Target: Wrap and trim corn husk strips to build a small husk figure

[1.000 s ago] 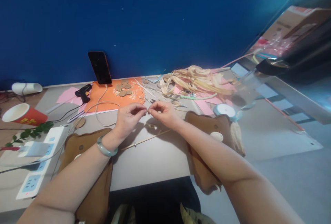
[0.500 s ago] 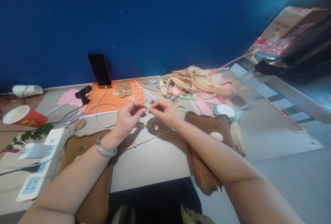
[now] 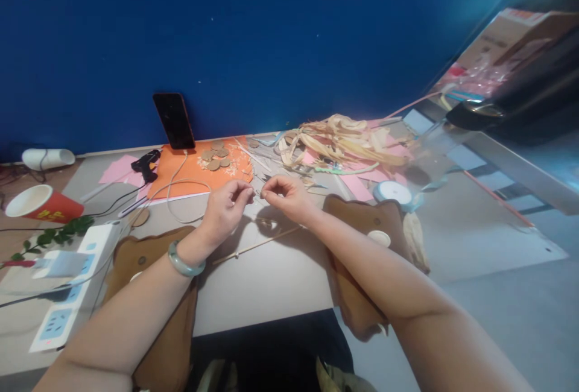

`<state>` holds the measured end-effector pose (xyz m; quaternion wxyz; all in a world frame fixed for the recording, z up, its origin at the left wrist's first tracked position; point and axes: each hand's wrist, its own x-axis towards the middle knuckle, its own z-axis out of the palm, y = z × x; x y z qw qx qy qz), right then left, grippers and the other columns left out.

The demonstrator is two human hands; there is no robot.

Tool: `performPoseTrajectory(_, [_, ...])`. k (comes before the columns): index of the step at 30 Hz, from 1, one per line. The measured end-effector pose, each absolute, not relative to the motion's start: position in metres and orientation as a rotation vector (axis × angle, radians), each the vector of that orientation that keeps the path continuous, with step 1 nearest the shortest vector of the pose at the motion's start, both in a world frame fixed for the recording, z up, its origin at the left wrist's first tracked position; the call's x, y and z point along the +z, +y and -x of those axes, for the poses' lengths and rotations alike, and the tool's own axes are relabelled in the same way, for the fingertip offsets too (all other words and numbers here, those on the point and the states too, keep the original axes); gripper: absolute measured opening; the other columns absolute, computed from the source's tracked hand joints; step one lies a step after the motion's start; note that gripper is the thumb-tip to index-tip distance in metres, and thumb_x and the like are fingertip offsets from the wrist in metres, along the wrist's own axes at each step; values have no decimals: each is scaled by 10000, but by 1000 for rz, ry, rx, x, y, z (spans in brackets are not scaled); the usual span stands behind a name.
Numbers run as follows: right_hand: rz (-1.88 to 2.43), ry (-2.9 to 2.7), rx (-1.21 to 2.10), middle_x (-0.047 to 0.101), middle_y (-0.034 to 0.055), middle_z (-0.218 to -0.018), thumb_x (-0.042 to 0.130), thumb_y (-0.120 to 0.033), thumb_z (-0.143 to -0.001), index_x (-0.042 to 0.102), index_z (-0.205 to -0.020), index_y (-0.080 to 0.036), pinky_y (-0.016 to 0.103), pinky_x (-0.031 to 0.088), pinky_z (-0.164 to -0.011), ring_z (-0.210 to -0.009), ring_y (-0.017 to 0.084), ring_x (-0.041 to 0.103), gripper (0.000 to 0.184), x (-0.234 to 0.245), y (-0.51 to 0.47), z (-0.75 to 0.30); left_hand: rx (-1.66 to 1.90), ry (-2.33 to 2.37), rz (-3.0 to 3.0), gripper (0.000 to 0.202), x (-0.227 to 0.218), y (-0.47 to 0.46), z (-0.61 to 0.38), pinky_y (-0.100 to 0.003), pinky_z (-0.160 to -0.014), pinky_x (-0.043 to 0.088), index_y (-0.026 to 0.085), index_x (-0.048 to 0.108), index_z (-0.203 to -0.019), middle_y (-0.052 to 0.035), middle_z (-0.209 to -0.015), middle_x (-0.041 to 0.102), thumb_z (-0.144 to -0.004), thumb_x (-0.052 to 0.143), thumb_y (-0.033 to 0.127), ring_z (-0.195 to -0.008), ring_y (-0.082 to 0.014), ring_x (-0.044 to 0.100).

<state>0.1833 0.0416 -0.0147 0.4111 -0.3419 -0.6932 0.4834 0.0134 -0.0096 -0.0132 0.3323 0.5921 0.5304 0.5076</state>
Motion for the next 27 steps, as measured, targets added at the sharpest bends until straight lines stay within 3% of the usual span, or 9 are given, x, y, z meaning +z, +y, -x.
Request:
performPoseTrajectory(11, [857,-1684,1195,587,-4,-626,619,-230,-709,586,-658,-163,239,419,-563,-576,101,498,90,-15,44,-185,1290,1221,-1244,306,-7,-4,-13,-254,-619,511,158,592,-782,-35,-736,678,-769,675,452,-629,-130,635])
performPoseTrajectory(16, [864,-1807,1093,591,-5,-611,623,-248,-744,619,-675,-167,237,405,-552,-553,96,470,107,-17,40,-183,1228,1137,-1151,453,-9,-1,-13,-272,-657,533,154,629,-1019,-36,-795,700,-657,791,372,-661,-134,653])
performPoseTrajectory(22, [763,-1903,989,620,8,-651,608,-213,-766,620,-683,-165,225,420,-559,-561,92,495,97,-21,36,-181,1229,1218,-1314,220,-10,-3,-11,-220,-565,481,140,688,-746,-33,-685,692,-654,783,315,-584,-109,601])
performPoseTrajectory(27, [708,-1944,913,588,-9,-616,583,-152,-742,591,-654,-158,211,413,-545,-541,82,493,88,-22,37,-181,1194,1259,-1352,195,-8,-3,-10,-220,-552,475,130,680,-715,-21,-615,671,-642,762,291,-546,-111,599])
